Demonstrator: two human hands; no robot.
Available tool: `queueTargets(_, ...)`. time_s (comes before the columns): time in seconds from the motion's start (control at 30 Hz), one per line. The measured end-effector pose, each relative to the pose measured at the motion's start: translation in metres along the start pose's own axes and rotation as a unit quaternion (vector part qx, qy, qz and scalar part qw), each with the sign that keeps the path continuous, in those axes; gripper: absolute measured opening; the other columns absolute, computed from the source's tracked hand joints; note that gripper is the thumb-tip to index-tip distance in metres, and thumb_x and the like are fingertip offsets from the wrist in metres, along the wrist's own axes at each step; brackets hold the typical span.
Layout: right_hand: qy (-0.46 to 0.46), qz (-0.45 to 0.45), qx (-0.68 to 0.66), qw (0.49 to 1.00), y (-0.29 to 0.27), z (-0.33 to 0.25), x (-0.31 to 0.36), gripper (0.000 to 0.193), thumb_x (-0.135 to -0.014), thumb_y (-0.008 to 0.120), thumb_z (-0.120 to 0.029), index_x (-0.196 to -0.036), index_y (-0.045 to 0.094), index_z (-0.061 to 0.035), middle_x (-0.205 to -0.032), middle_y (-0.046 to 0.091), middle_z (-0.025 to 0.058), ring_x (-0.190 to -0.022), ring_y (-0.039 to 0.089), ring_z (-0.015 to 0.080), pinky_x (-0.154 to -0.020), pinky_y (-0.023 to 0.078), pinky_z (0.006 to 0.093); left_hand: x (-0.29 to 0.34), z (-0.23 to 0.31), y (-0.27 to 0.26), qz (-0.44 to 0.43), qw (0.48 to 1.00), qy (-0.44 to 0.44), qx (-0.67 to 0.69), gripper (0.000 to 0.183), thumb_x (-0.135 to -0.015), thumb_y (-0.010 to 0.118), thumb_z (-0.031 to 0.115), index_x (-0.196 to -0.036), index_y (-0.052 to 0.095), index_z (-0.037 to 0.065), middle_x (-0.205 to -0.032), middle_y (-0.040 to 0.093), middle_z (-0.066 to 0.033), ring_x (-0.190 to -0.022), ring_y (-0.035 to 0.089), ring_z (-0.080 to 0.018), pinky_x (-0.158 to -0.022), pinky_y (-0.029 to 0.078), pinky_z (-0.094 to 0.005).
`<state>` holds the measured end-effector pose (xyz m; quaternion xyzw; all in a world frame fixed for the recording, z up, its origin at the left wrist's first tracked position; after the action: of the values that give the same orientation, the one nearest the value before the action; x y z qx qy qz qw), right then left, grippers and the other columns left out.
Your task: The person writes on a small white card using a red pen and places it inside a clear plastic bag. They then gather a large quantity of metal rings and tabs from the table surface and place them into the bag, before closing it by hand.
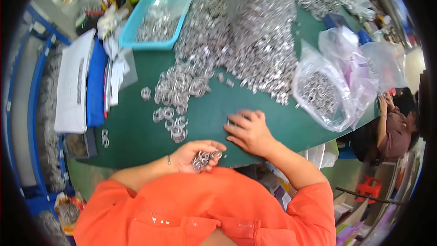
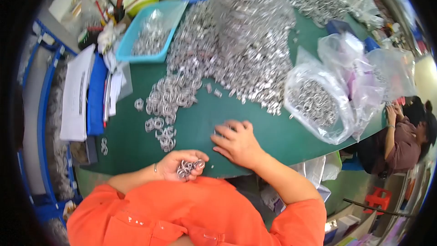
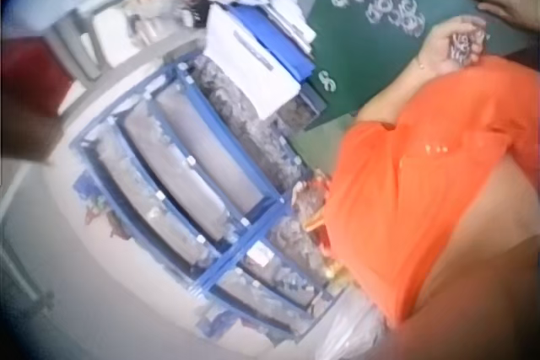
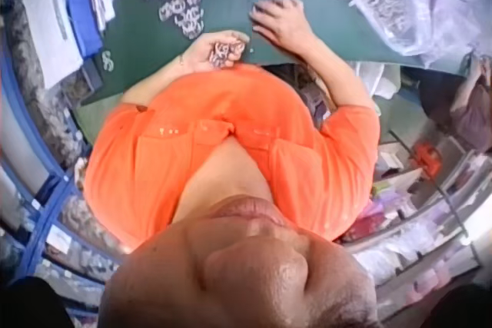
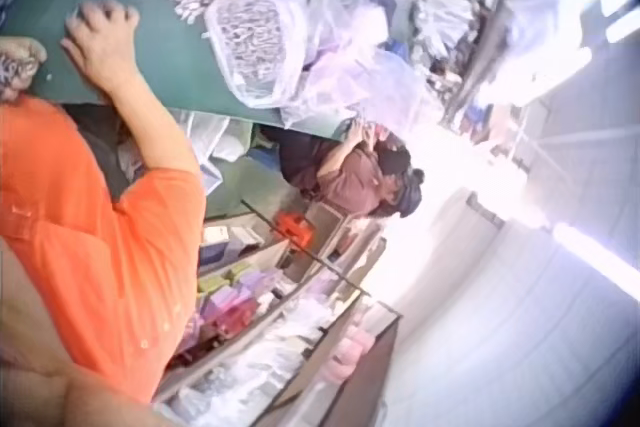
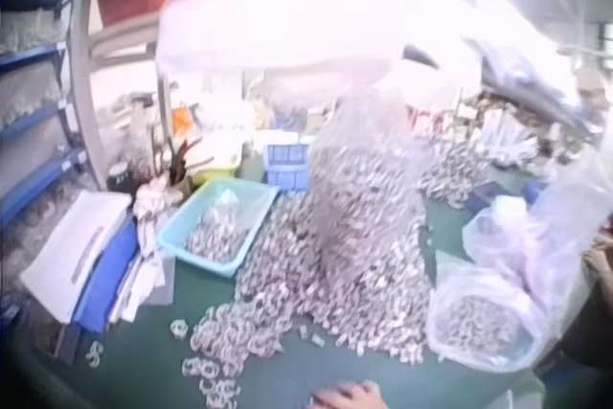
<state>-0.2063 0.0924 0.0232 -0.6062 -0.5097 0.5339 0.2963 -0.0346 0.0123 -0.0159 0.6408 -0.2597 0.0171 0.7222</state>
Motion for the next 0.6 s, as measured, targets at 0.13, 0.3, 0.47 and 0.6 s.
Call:
queueTargets(0.13, -0.017, 0.071, 0.008, 0.997, -0.011, 0.011, -0.001, 0.021, -0.072, 0.069, -0.018, -0.091, 0.064, -0.0152, -0.095, 0.055, 0.0029, -0.095, 0.052, 0.0251, -0.077, 0.038, 0.0407, -0.008, 0.021, 0.007, 0.017, 0.999, 0.027, 0.025, 0.025, -0.088, 0.053, 0.012, -0.107, 0.058, -0.003, -0.106, 0.060, -0.0193, -0.099, 0.061, -0.0295, -0.075, 0.055, -0.0375)
queueTargets(0.3, 0.079, 0.198, -0.058, 0.975, -0.021, 0.022, 0.021, 0.027, -0.063, 0.070, -0.002, -0.088, 0.069, -0.0123, -0.090, 0.059, 0.0040, -0.085, 0.058, 0.0252, -0.074, 0.045, 0.0349, -0.057, 0.032, 0.042, 0.158, 0.982, 0.100, -0.014, 0.029, -0.089, 0.053, 0.017, -0.107, 0.059, -0.005, -0.117, 0.058, -0.0210, -0.114, 0.055, -0.0373, -0.098, 0.045, -0.0476)
queueTargets(0.47, 0.339, 0.410, -0.301, 0.792, -0.014, 0.039, 0.030, 0.015, -0.069, 0.060, 0.009, -0.078, 0.065, -0.0008, -0.086, 0.061, 0.0108, -0.082, 0.060, 0.0209, -0.074, 0.049, 0.0306, -0.126, 0.025, 0.047, 0.143, 0.980, 0.135, -0.041, 0.021, -0.089, 0.052, 0.020, -0.101, 0.061, 0.005, -0.098, 0.064, -0.0094, -0.092, 0.062, -0.0232, -0.087, 0.048, -0.0412)
queueTargets(0.6, 0.296, 0.469, -0.256, 0.792, -0.023, 0.029, 0.030, 0.011, -0.070, 0.057, 0.006, -0.078, 0.059, -0.0001, -0.089, 0.059, 0.0126, -0.083, 0.058, 0.0223, -0.076, 0.047, 0.0313, -0.170, 0.011, 0.064, 0.152, 0.956, 0.245, -0.059, 0.013, -0.089, 0.048, 0.016, -0.081, 0.056, 0.009, -0.083, 0.060, -0.0048, -0.079, 0.060, -0.0160, -0.070, 0.048, -0.0298)
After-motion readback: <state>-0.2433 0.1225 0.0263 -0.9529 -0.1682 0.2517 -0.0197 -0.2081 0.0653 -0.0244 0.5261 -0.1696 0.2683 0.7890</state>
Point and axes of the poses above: each hand's wrist, its own x-axis away from the middle knuckle, its own y-axis out of the palm, z = x × y, the point moved 4 cm from there along -x, towards the middle knuckle
